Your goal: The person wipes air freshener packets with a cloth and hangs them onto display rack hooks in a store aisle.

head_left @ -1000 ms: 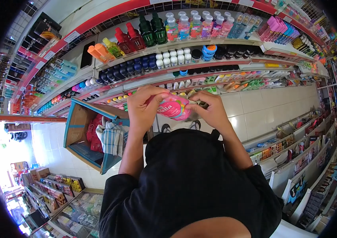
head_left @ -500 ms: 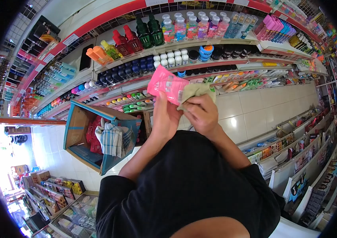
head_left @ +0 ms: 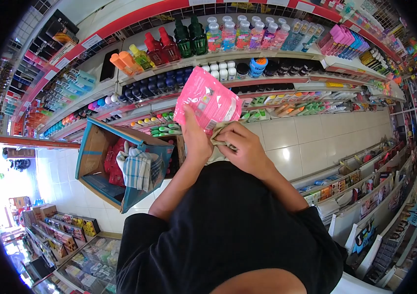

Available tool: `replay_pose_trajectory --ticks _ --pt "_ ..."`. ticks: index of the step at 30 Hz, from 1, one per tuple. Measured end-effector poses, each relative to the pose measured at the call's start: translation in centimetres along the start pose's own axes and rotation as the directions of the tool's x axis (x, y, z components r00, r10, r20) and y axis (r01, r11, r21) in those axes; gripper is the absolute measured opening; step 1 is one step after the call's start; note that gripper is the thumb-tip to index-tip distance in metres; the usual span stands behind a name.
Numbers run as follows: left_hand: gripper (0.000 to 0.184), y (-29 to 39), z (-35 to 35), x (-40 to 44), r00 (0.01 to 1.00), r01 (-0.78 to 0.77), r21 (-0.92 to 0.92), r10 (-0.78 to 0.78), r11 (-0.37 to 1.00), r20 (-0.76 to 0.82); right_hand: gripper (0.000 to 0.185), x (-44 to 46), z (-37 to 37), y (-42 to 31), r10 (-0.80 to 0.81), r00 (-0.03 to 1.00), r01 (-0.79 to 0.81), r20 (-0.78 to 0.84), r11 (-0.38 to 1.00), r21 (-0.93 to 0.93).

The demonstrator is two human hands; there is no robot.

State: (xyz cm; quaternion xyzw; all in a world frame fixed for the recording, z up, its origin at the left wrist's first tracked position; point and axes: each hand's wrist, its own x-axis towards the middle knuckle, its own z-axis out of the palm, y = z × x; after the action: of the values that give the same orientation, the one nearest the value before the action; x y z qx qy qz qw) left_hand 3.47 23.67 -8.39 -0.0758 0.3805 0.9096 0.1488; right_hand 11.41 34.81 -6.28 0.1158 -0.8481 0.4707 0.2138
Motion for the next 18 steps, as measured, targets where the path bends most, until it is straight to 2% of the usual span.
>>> replay_pose_trajectory --ticks 1,2,3,4,5,7,8,9,10,11,12,13,14,15,16,17,18 --pt "0.042 0.2 0.1 0.3 1.000 -0.002 -0.003 0.002 1.000 -0.003 0.018 0.2 -0.3 0.0 0.062 0.997 -0.065 0.038 0.995 0.076" --pt "0.049 0.6 0.2 0.7 0.999 -0.038 -0.018 0.038 0.999 0.005 0.018 0.3 -0.8 0.3 0.060 0.997 -0.063 0.041 0.995 0.078" --pt "0.057 0.9 0.1 1.0 0.997 -0.074 -0.034 0.075 0.997 0.012 0.016 0.3 -1.4 0.7 0.126 0.992 -0.119 -0.023 0.973 0.197" --pt "0.057 1.2 0.0 0.9 0.997 -0.079 -0.035 0.080 0.996 0.007 0.015 0.4 -2.0 1.1 0.198 0.977 -0.164 -0.078 0.934 0.317" --pt "0.059 1.5 -0.2 0.8 0.998 -0.062 0.021 0.062 0.998 0.007 0.015 0.6 -2.6 1.3 0.196 0.978 -0.163 -0.072 0.933 0.319" --pt "0.060 1.5 -0.4 0.6 0.999 -0.041 0.078 0.041 0.996 0.003 0.016 1.3 -3.9 1.3 0.153 0.982 -0.061 -0.114 0.820 0.569" --pt "0.060 1.2 -0.5 0.5 0.997 -0.063 0.155 0.055 0.986 0.054 0.016 1.7 -3.8 0.9 0.158 0.981 -0.066 -0.113 0.820 0.569" --pt "0.060 1.0 -0.5 0.5 0.992 -0.088 0.230 0.065 0.969 0.110 0.018 2.2 -3.4 0.4 0.143 0.986 -0.060 -0.079 0.764 0.642" --pt "0.060 1.2 -0.4 0.1 0.992 -0.084 0.231 0.059 0.969 0.110 0.019 2.6 -3.0 0.0 0.126 0.991 -0.056 -0.047 0.703 0.709" --pt "0.059 1.5 -0.2 -0.4 0.987 -0.067 0.387 0.003 0.919 0.163 0.024 3.0 -2.6 -0.1 0.061 0.998 -0.032 -0.034 0.829 0.558" --pt "0.060 1.7 -0.1 -0.7 0.977 -0.061 0.534 -0.060 0.844 0.206 0.024 3.4 -1.9 -0.4 0.063 0.997 -0.032 -0.036 0.831 0.556" --pt "0.060 1.5 -0.2 -0.8 0.976 -0.059 0.534 -0.064 0.844 0.209 0.026 3.8 -1.0 -0.7 -0.015 0.997 0.041 -0.081 0.945 0.323" --pt "0.062 1.2 -0.4 -0.9 0.979 -0.052 0.553 -0.069 0.831 0.194 0.029 4.2 -0.3 -0.8 -0.101 0.990 0.108 -0.102 0.992 0.067" --pt "0.065 0.8 -0.7 -0.9 0.981 -0.042 0.573 -0.075 0.818 0.179 0.033 4.5 0.3 -0.2 -0.176 0.971 0.176 -0.160 0.984 -0.013" --pt "0.069 0.5 -1.0 -0.8 0.983 -0.033 0.593 -0.080 0.805 0.163 0.033 4.5 0.4 0.5 -0.173 0.972 0.173 -0.161 0.985 -0.015" --pt "0.066 0.6 -1.4 -0.6 0.946 -0.034 0.530 -0.144 0.847 0.292 0.028 4.4 0.2 1.2 -0.126 0.971 0.116 -0.204 0.991 -0.061" --pt "0.066 0.7 -1.1 -0.8 0.946 -0.032 0.530 -0.146 0.848 0.290 0.024 4.4 -0.1 1.7 -0.079 0.966 0.055 -0.248 0.993 -0.103"
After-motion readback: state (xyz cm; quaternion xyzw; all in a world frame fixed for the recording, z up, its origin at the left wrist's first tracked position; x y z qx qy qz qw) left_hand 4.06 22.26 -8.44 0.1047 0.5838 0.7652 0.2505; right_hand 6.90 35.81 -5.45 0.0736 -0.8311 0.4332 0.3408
